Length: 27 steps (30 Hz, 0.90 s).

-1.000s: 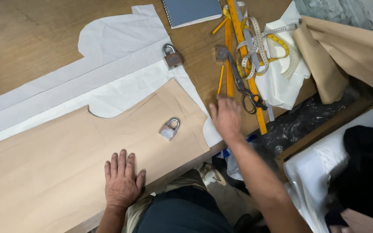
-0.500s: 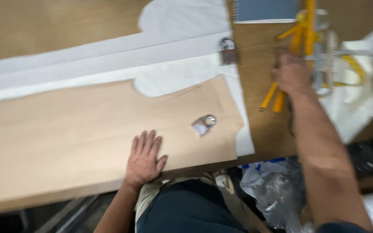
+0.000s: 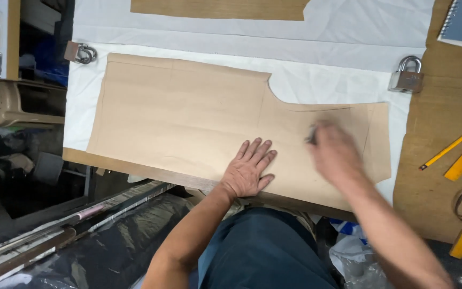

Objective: Tracing a garment pattern onto fabric using a pencil and ruler, with padlocks used as weights.

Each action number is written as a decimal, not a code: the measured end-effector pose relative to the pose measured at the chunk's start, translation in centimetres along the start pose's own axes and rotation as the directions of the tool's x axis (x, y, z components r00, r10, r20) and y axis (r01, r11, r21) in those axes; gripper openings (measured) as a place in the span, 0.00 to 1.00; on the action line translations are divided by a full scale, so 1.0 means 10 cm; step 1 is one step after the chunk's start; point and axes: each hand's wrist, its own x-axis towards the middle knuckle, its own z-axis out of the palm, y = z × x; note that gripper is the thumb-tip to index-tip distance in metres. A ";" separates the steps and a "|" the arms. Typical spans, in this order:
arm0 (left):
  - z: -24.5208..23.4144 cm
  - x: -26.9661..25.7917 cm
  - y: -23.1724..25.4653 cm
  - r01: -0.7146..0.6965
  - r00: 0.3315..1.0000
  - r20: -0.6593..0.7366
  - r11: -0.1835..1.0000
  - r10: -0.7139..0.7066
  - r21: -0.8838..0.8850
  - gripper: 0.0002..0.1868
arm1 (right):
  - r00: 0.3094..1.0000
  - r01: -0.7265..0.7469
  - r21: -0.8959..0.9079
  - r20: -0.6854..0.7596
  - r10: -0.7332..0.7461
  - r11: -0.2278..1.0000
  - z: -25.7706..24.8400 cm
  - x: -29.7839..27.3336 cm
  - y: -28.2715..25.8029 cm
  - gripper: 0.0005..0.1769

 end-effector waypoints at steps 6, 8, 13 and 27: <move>0.01 -0.03 -0.09 -0.031 0.999 -0.010 0.999 0.031 -0.036 0.40 | 0.994 0.081 -0.114 -0.058 -0.088 0.990 0.86 0.31 -0.39 0.33; -0.07 -0.14 -0.26 -0.046 0.999 -0.008 0.996 0.045 -0.073 0.39 | 0.992 0.057 -0.187 -0.099 -0.077 0.981 0.93 0.28 -0.47 0.34; -0.30 -0.59 -1.05 0.004 1.000 -0.013 0.991 -0.006 -0.131 0.40 | 0.999 -0.036 -0.196 -0.017 0.033 0.980 0.85 0.31 -0.64 0.35; -0.05 -1.12 -2.03 0.135 0.983 -0.105 0.981 -0.150 -0.136 0.39 | 0.999 -0.049 0.053 -0.003 0.049 0.997 1.22 0.71 -1.89 0.35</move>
